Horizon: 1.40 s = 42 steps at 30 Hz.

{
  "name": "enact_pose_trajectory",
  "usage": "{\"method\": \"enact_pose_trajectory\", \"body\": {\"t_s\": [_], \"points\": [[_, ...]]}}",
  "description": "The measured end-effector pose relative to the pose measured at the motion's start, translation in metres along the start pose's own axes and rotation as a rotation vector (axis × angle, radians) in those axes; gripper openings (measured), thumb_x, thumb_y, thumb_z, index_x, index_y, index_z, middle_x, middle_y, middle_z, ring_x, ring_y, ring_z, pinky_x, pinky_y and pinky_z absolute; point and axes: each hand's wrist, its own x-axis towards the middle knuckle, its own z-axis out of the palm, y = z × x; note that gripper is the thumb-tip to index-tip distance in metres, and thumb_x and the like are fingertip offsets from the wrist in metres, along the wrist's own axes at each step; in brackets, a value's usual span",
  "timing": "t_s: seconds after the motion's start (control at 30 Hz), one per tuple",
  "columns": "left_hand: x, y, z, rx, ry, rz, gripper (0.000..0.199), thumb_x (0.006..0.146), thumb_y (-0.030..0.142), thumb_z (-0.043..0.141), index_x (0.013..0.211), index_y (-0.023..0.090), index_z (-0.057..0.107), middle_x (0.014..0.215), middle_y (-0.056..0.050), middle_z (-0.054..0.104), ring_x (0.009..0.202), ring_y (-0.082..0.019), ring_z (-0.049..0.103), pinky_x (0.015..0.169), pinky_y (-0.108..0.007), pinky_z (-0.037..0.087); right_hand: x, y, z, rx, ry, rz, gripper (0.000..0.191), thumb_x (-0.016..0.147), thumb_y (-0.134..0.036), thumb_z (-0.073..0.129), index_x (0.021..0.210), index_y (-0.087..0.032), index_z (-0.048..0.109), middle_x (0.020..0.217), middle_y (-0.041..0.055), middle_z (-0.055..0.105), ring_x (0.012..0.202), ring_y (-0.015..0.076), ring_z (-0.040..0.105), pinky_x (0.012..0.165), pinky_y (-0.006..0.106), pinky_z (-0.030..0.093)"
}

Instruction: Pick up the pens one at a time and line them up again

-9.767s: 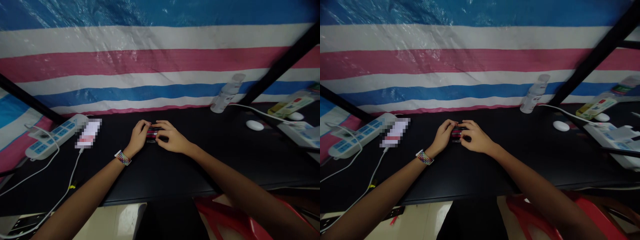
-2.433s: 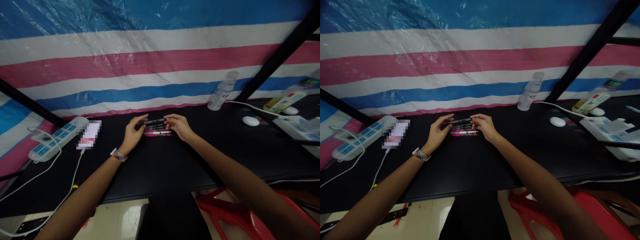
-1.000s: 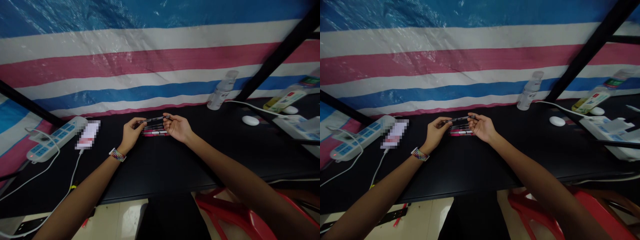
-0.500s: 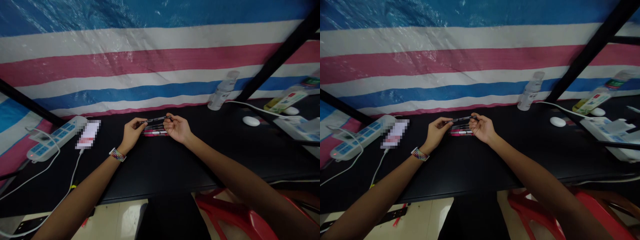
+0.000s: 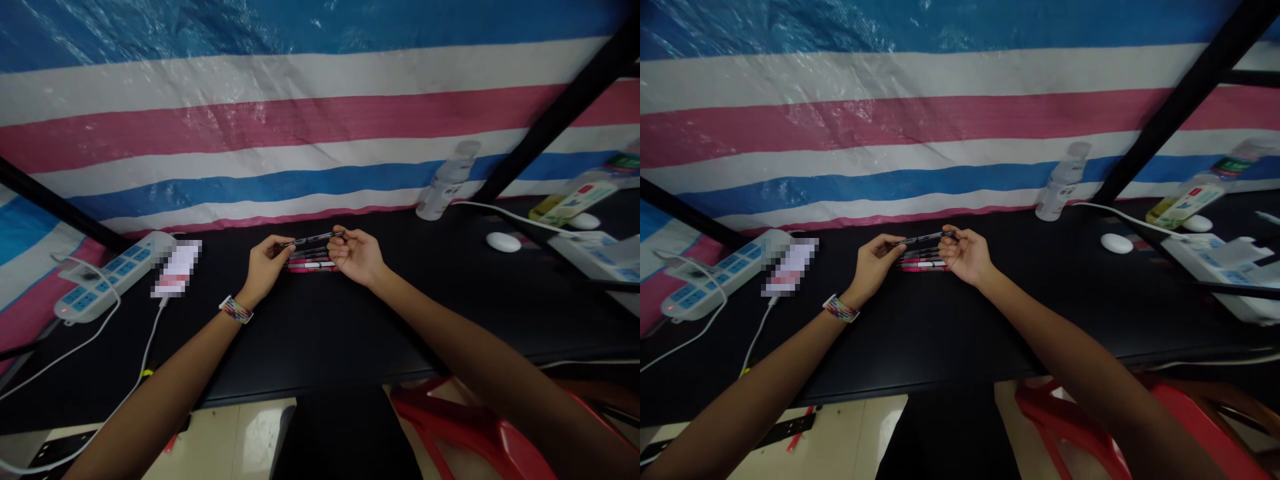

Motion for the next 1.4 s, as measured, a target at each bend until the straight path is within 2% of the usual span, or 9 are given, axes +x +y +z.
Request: {"method": "enact_pose_trajectory", "body": {"t_s": [0.1,0.23,0.37,0.53,0.73,0.87,1.03,1.2,1.4], "points": [[0.0,0.0004,0.0001,-0.004,-0.005,-0.005,0.029,0.086,0.044,0.089,0.102,0.02,0.085,0.102,-0.009,0.084,0.093,-0.024,0.077,0.086,-0.037,0.061,0.0004,-0.0002,0.0,-0.007,0.002,-0.001,0.017,0.083,-0.012,0.057,0.097,-0.019,0.065,0.067,-0.0024,0.048,0.053,0.0106,0.037,0.049,0.017,0.041],[0.0,0.0003,-0.0003,0.011,-0.016,-0.007,0.029,0.087,0.045,0.088,0.102,0.02,0.084,0.101,-0.009,0.084,0.092,-0.024,0.077,0.086,-0.038,0.062,0.0005,-0.0003,0.0006,-0.012,0.008,-0.011,0.019,0.085,-0.017,0.057,0.1,-0.018,0.068,0.069,0.0,0.053,0.055,0.0119,0.042,0.05,0.019,0.045],[0.0002,-0.0002,-0.0006,0.011,-0.007,-0.001,0.031,0.087,0.047,0.089,0.102,0.02,0.084,0.1,-0.009,0.084,0.092,-0.024,0.076,0.086,-0.038,0.062,0.0009,-0.0002,-0.0001,-0.026,0.009,-0.009,0.02,0.082,-0.012,0.057,0.098,-0.017,0.068,0.066,-0.0001,0.056,0.054,0.0103,0.043,0.05,0.017,0.043],[0.0004,0.0003,-0.0005,0.009,-0.016,-0.012,0.034,0.087,0.049,0.089,0.102,0.019,0.084,0.101,-0.009,0.084,0.094,-0.025,0.077,0.088,-0.038,0.061,0.0017,0.0002,-0.0024,-0.008,0.029,-0.03,0.03,0.087,-0.02,0.058,0.113,-0.016,0.072,0.079,0.0052,0.07,0.061,0.0142,0.055,0.053,0.022,0.053],[0.0004,-0.0008,-0.0001,0.012,-0.01,-0.005,0.033,0.087,0.049,0.088,0.101,0.019,0.083,0.1,-0.009,0.083,0.094,-0.024,0.076,0.088,-0.038,0.061,0.0022,0.0011,-0.0022,-0.04,0.067,-0.019,0.027,0.087,-0.013,0.059,0.111,-0.017,0.071,0.077,0.0034,0.07,0.059,0.012,0.054,0.054,0.02,0.052],[0.0004,-0.001,-0.0006,0.009,-0.02,-0.01,0.03,0.088,0.046,0.088,0.102,0.019,0.083,0.102,-0.009,0.084,0.095,-0.025,0.077,0.089,-0.039,0.061,0.0023,0.0027,-0.001,-0.014,0.086,-0.054,0.031,0.09,-0.02,0.059,0.117,-0.014,0.073,0.083,0.0071,0.074,0.065,0.0146,0.061,0.058,0.023,0.058],[0.0008,-0.0014,-0.0011,0.004,-0.015,-0.019,0.029,0.087,0.045,0.088,0.102,0.02,0.083,0.101,-0.009,0.083,0.094,-0.024,0.076,0.089,-0.039,0.061,0.0036,0.0032,-0.003,-0.049,0.099,-0.041,0.031,0.085,-0.012,0.06,0.113,-0.015,0.073,0.079,0.0062,0.073,0.064,0.0144,0.062,0.058,0.022,0.058],[0.0004,-0.0009,-0.0007,0.003,-0.015,-0.012,0.032,0.087,0.048,0.088,0.102,0.02,0.082,0.102,-0.009,0.083,0.094,-0.024,0.076,0.088,-0.039,0.061,0.0027,0.004,-0.0031,-0.039,0.065,-0.056,0.037,0.09,-0.023,0.059,0.122,-0.014,0.074,0.093,0.0112,0.08,0.077,0.0199,0.073,0.067,0.029,0.066],[0.0004,-0.0001,-0.0007,0.009,-0.01,-0.007,0.029,0.088,0.046,0.087,0.101,0.02,0.082,0.1,-0.008,0.083,0.092,-0.024,0.076,0.085,-0.037,0.061,0.0005,0.0029,0.0019,-0.055,0.106,-0.04,0.033,0.088,-0.012,0.06,0.118,-0.015,0.074,0.086,0.0081,0.08,0.07,0.0162,0.071,0.064,0.024,0.065]]}}
